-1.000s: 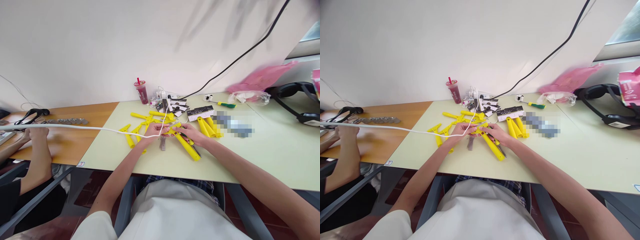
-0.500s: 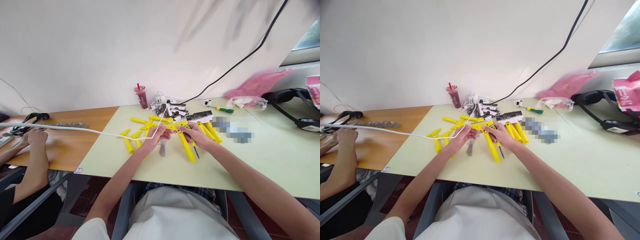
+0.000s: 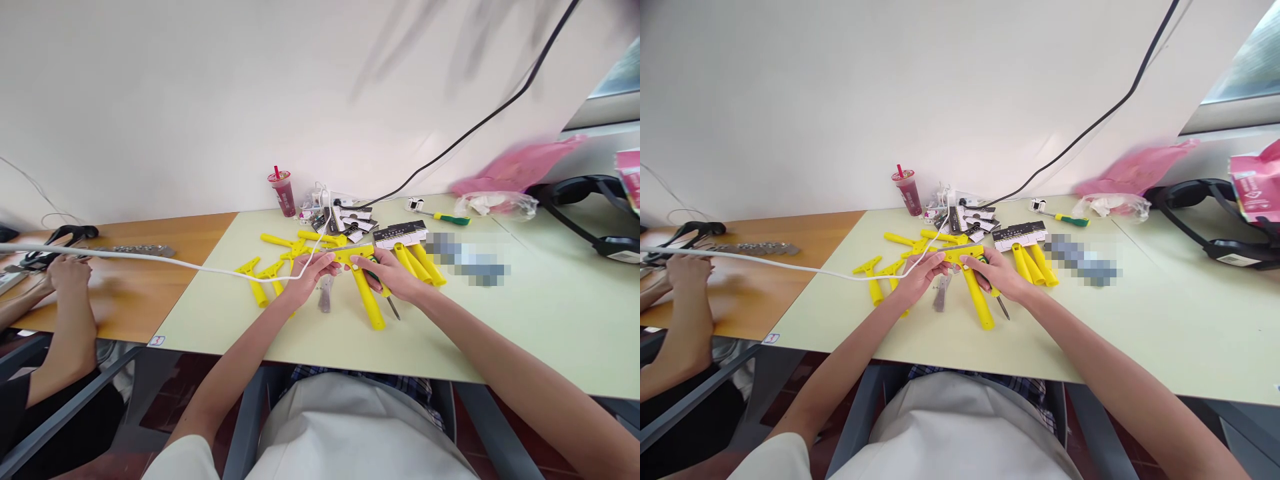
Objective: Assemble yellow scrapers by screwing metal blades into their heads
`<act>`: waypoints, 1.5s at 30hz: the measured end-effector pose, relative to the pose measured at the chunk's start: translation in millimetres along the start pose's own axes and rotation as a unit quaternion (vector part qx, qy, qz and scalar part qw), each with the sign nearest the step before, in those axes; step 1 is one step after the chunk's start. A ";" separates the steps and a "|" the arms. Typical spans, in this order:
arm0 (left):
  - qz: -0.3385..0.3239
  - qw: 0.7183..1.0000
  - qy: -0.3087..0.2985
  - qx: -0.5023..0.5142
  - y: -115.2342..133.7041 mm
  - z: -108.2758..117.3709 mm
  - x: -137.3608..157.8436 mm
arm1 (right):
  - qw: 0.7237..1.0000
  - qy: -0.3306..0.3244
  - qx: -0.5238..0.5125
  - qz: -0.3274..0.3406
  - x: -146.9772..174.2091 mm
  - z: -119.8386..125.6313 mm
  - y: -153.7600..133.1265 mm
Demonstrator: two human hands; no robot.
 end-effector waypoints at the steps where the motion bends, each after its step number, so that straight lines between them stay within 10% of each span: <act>1: 0.001 1.000 0.001 0.001 -0.7 0.1 -0.2 | 1.000 -0.004 0.002 0.000 0.0 -0.8 0.2; 45: -0.050 0.991 0.053 -0.115 9.9 7.3 -0.6 | 0.999 -0.009 -0.034 -0.031 -5.5 -5.9 21.9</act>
Point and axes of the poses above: each hand's wrist, its own x-axis away from the middle knuckle, its own z-axis out of the back of the hand, y = z × x, the point moved 9 cm from there along -x, towards the middle knuckle, and after that the axes turned 4 degrees about -x, right-handed, at the moved point
